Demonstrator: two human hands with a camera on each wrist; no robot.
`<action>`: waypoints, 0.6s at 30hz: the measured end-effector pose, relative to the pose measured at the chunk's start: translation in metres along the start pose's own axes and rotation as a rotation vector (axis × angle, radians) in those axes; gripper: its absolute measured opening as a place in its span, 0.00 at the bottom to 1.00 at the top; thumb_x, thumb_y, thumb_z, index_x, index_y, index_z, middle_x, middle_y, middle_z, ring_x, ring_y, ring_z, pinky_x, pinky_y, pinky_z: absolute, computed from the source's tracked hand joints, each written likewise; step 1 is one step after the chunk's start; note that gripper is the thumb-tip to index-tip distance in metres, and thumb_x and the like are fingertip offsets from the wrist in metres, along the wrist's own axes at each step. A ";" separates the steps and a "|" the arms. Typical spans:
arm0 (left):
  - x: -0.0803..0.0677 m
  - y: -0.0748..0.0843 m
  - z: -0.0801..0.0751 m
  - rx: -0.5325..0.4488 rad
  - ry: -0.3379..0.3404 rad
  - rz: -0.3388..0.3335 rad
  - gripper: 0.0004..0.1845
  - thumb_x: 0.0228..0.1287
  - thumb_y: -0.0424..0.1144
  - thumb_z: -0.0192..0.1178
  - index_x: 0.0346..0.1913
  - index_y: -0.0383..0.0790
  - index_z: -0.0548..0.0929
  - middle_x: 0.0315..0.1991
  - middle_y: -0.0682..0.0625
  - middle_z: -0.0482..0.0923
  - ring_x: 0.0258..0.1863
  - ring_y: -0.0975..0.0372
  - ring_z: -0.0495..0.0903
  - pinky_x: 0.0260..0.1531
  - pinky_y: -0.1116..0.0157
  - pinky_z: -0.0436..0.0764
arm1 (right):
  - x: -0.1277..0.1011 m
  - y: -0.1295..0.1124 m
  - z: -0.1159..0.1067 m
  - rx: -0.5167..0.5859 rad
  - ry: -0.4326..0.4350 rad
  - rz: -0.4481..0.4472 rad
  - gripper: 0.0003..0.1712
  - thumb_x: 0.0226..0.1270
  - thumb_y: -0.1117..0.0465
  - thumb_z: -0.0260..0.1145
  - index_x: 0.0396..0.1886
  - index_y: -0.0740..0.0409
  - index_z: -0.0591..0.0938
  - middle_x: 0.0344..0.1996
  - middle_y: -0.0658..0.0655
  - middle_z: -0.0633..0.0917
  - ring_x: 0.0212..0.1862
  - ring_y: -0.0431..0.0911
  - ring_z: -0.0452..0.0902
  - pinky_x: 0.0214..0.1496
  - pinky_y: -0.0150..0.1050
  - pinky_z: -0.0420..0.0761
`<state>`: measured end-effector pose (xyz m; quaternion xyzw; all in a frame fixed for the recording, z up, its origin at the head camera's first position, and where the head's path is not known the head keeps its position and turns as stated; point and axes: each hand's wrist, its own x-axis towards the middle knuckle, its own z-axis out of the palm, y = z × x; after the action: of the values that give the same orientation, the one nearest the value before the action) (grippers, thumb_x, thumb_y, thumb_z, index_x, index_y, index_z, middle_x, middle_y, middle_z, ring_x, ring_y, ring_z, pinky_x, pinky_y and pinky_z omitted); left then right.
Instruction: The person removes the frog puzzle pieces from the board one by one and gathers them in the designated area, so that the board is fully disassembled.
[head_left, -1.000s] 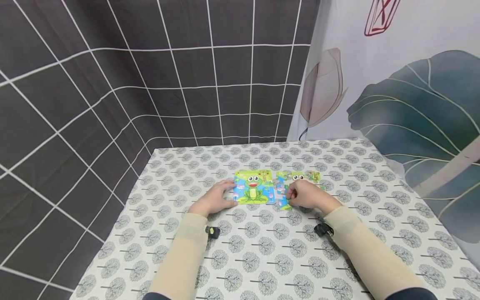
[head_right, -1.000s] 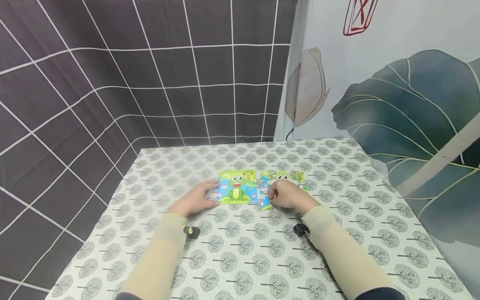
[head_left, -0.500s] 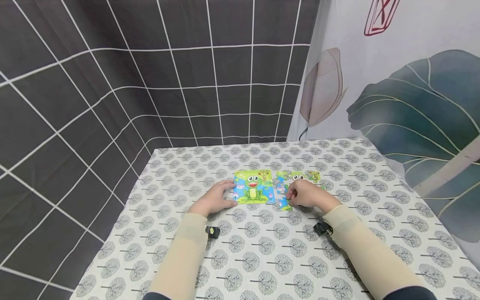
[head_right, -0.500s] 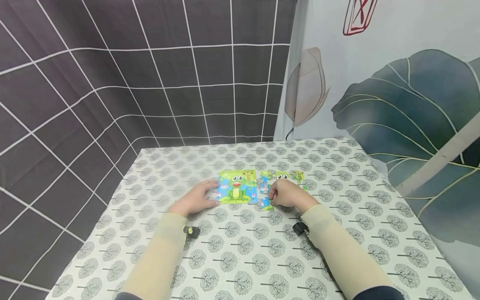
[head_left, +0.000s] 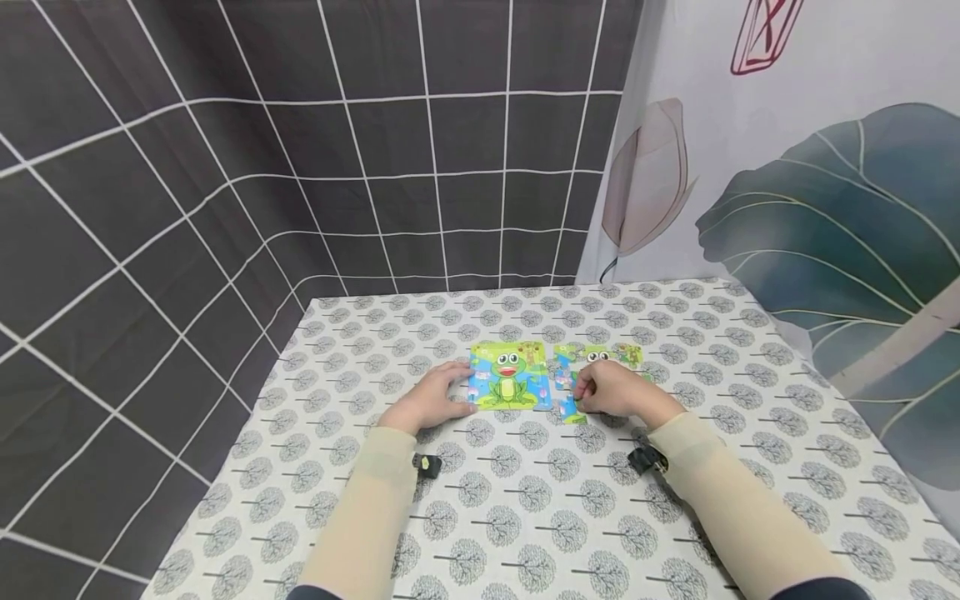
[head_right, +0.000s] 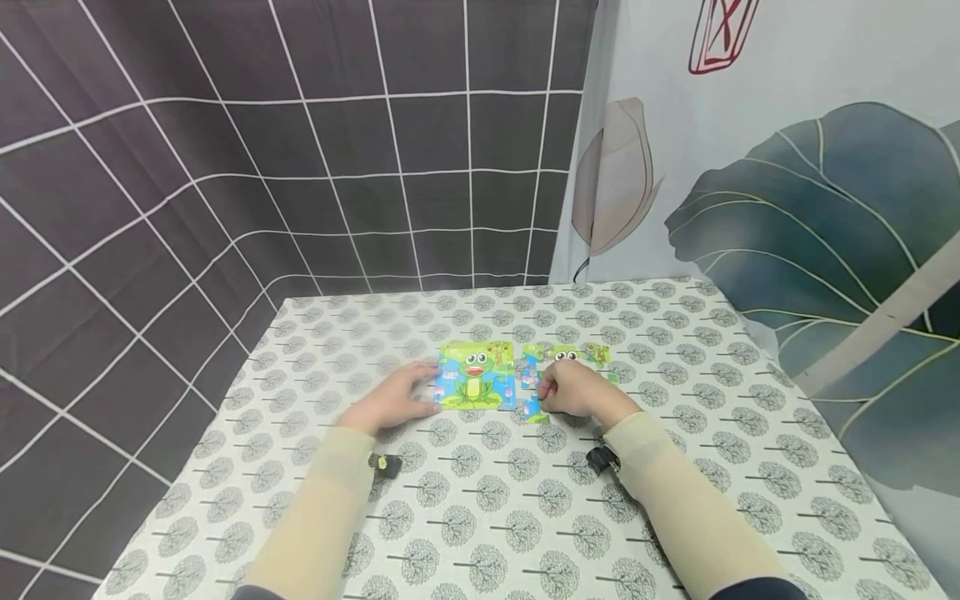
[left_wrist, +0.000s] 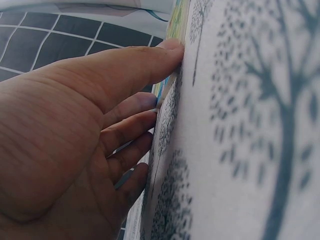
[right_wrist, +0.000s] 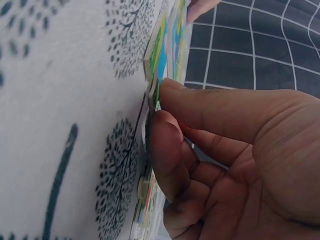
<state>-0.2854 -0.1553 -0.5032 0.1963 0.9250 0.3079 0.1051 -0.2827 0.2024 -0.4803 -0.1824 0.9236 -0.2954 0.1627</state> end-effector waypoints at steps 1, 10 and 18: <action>0.000 0.000 0.000 0.000 0.000 0.000 0.41 0.62 0.49 0.75 0.77 0.46 0.72 0.81 0.51 0.61 0.80 0.50 0.56 0.79 0.45 0.55 | 0.000 -0.001 0.000 0.003 0.004 0.006 0.07 0.61 0.66 0.77 0.34 0.54 0.86 0.29 0.51 0.82 0.31 0.45 0.76 0.37 0.40 0.81; 0.000 0.000 0.000 -0.002 -0.005 -0.012 0.42 0.62 0.50 0.75 0.77 0.47 0.71 0.81 0.52 0.61 0.80 0.50 0.56 0.79 0.45 0.55 | 0.007 -0.016 0.001 0.037 0.032 0.008 0.04 0.69 0.65 0.72 0.41 0.57 0.86 0.27 0.52 0.82 0.26 0.44 0.75 0.35 0.40 0.80; 0.000 0.001 0.000 -0.004 0.000 -0.010 0.42 0.62 0.50 0.75 0.77 0.47 0.72 0.81 0.53 0.61 0.80 0.51 0.56 0.79 0.45 0.55 | 0.023 -0.032 0.005 0.018 0.074 -0.060 0.18 0.66 0.63 0.76 0.53 0.62 0.85 0.30 0.51 0.82 0.32 0.45 0.76 0.39 0.42 0.82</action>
<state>-0.2853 -0.1551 -0.5027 0.1917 0.9253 0.3092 0.1072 -0.2928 0.1657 -0.4694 -0.1976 0.9203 -0.3152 0.1214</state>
